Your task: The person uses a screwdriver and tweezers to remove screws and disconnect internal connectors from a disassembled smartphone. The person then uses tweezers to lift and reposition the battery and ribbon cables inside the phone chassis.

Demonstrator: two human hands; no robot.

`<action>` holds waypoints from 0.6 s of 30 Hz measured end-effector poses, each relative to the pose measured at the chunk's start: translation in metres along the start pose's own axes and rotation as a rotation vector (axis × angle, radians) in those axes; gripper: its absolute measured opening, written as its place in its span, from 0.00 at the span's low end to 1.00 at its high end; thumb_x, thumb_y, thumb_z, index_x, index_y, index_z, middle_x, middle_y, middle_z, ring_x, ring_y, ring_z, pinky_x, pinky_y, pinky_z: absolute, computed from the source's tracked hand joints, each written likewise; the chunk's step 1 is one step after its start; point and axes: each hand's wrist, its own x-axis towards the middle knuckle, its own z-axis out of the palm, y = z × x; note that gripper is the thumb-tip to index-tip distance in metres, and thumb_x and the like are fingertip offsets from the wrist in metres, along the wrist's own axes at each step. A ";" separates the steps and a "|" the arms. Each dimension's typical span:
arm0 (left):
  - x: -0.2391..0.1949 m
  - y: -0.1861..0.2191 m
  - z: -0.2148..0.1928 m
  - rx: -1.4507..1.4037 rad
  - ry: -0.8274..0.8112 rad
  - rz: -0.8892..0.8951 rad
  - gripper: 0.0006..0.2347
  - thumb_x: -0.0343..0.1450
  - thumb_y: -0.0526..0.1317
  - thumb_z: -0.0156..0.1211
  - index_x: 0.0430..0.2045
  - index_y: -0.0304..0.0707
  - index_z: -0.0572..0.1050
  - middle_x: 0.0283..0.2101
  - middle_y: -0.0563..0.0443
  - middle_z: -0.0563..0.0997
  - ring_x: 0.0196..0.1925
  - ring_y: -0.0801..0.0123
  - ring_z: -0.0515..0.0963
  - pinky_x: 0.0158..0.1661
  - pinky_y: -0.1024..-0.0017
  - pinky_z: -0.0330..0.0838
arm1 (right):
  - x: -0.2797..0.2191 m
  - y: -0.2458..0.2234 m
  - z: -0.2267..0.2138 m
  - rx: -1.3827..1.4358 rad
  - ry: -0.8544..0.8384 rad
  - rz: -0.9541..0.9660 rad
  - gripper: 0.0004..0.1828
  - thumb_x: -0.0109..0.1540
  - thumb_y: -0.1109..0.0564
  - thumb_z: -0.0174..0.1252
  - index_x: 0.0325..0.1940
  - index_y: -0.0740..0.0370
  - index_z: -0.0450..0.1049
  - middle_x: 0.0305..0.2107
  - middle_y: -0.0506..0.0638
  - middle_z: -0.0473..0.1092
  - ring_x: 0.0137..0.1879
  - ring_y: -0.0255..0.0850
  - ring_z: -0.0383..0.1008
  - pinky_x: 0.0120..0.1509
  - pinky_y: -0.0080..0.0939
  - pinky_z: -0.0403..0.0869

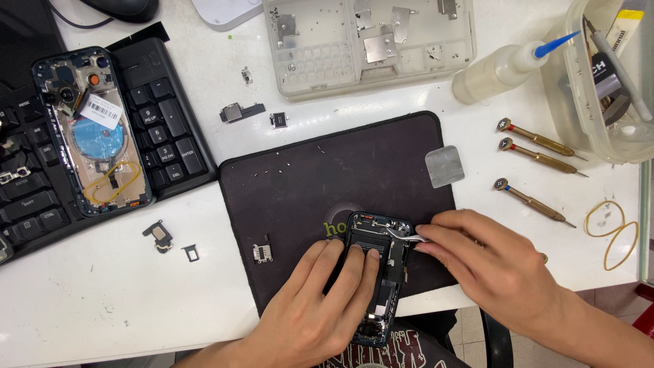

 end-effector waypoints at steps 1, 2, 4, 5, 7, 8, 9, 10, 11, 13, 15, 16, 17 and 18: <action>0.001 0.000 0.001 0.000 0.001 -0.003 0.16 0.70 0.34 0.55 0.51 0.22 0.78 0.50 0.33 0.77 0.54 0.46 0.77 0.57 0.52 0.73 | -0.001 -0.002 -0.001 -0.036 0.011 -0.051 0.15 0.53 0.63 0.69 0.42 0.69 0.79 0.35 0.55 0.73 0.35 0.44 0.76 0.36 0.40 0.75; 0.001 0.000 0.001 0.001 0.002 -0.005 0.16 0.70 0.34 0.55 0.51 0.22 0.78 0.50 0.33 0.77 0.55 0.46 0.77 0.57 0.52 0.73 | -0.002 -0.003 -0.002 -0.072 0.022 -0.103 0.15 0.53 0.63 0.69 0.43 0.71 0.79 0.35 0.56 0.72 0.36 0.46 0.76 0.38 0.42 0.75; 0.001 0.000 0.002 0.003 -0.001 -0.008 0.16 0.70 0.34 0.55 0.50 0.22 0.78 0.49 0.33 0.78 0.54 0.46 0.78 0.57 0.53 0.73 | -0.002 -0.005 -0.002 -0.115 0.014 -0.135 0.15 0.53 0.64 0.68 0.44 0.71 0.78 0.37 0.58 0.72 0.36 0.46 0.76 0.38 0.41 0.76; 0.000 0.001 0.002 0.003 -0.003 -0.009 0.17 0.70 0.34 0.55 0.50 0.22 0.78 0.49 0.32 0.78 0.54 0.45 0.78 0.57 0.53 0.74 | -0.003 -0.005 -0.003 -0.136 0.009 -0.150 0.15 0.54 0.65 0.68 0.44 0.72 0.78 0.37 0.58 0.73 0.36 0.46 0.76 0.38 0.41 0.76; 0.000 0.001 0.002 0.006 -0.005 -0.011 0.17 0.69 0.34 0.55 0.50 0.22 0.78 0.49 0.32 0.78 0.53 0.45 0.78 0.56 0.52 0.74 | -0.005 -0.005 -0.006 -0.131 -0.018 -0.119 0.15 0.53 0.65 0.68 0.43 0.72 0.78 0.37 0.57 0.73 0.36 0.45 0.77 0.37 0.42 0.76; 0.000 0.001 0.002 0.007 -0.006 -0.012 0.17 0.69 0.34 0.55 0.50 0.22 0.78 0.48 0.33 0.78 0.53 0.45 0.78 0.56 0.52 0.74 | -0.007 -0.005 -0.007 -0.128 -0.031 -0.104 0.14 0.53 0.65 0.68 0.43 0.72 0.78 0.36 0.56 0.73 0.36 0.45 0.77 0.37 0.42 0.76; 0.000 0.001 0.002 0.011 -0.003 -0.013 0.16 0.69 0.34 0.55 0.50 0.22 0.78 0.48 0.33 0.78 0.53 0.45 0.78 0.56 0.52 0.74 | -0.008 -0.006 -0.006 -0.116 -0.020 -0.083 0.14 0.53 0.65 0.68 0.43 0.72 0.78 0.36 0.56 0.73 0.35 0.44 0.77 0.36 0.41 0.76; 0.000 0.001 0.002 0.014 0.000 -0.014 0.16 0.69 0.34 0.55 0.50 0.22 0.78 0.49 0.33 0.78 0.53 0.45 0.78 0.56 0.52 0.74 | -0.009 -0.007 -0.004 -0.103 -0.010 -0.063 0.15 0.53 0.65 0.68 0.43 0.72 0.79 0.35 0.56 0.74 0.35 0.44 0.77 0.36 0.40 0.76; 0.001 0.001 0.002 0.018 0.003 -0.014 0.16 0.70 0.34 0.55 0.50 0.22 0.78 0.49 0.33 0.78 0.53 0.45 0.78 0.56 0.52 0.74 | -0.011 -0.009 -0.003 -0.092 0.001 -0.043 0.15 0.53 0.65 0.68 0.43 0.72 0.79 0.35 0.56 0.74 0.34 0.43 0.77 0.35 0.38 0.77; 0.002 0.002 0.002 0.008 0.005 -0.018 0.16 0.70 0.34 0.55 0.50 0.22 0.78 0.49 0.33 0.78 0.53 0.45 0.78 0.56 0.52 0.74 | -0.014 -0.012 0.001 -0.104 0.012 -0.035 0.15 0.53 0.65 0.69 0.43 0.73 0.79 0.34 0.56 0.74 0.33 0.42 0.77 0.34 0.38 0.76; 0.002 0.002 0.002 0.005 0.004 -0.019 0.16 0.69 0.34 0.55 0.50 0.21 0.78 0.49 0.32 0.78 0.53 0.45 0.78 0.56 0.52 0.74 | -0.017 -0.014 0.005 -0.136 0.037 -0.050 0.16 0.53 0.65 0.69 0.44 0.73 0.79 0.33 0.56 0.74 0.34 0.43 0.76 0.34 0.38 0.77; 0.002 0.001 0.001 0.007 0.003 -0.017 0.17 0.69 0.34 0.55 0.50 0.21 0.78 0.49 0.32 0.78 0.53 0.45 0.78 0.55 0.52 0.74 | -0.018 -0.015 0.007 -0.162 0.056 -0.068 0.16 0.53 0.65 0.68 0.44 0.73 0.78 0.34 0.57 0.73 0.35 0.45 0.76 0.36 0.39 0.77; 0.002 0.001 0.001 0.010 0.003 -0.014 0.17 0.69 0.34 0.55 0.49 0.21 0.78 0.48 0.32 0.78 0.52 0.45 0.78 0.55 0.52 0.74 | -0.018 -0.016 0.008 -0.189 0.077 -0.088 0.16 0.53 0.65 0.68 0.44 0.73 0.78 0.34 0.57 0.73 0.36 0.46 0.76 0.37 0.40 0.77; 0.002 0.000 0.001 0.011 0.003 -0.014 0.16 0.69 0.34 0.55 0.50 0.21 0.78 0.48 0.33 0.78 0.52 0.45 0.78 0.55 0.52 0.74 | -0.017 -0.015 0.009 -0.185 0.082 -0.094 0.16 0.54 0.65 0.68 0.44 0.74 0.78 0.34 0.58 0.73 0.36 0.46 0.77 0.37 0.40 0.77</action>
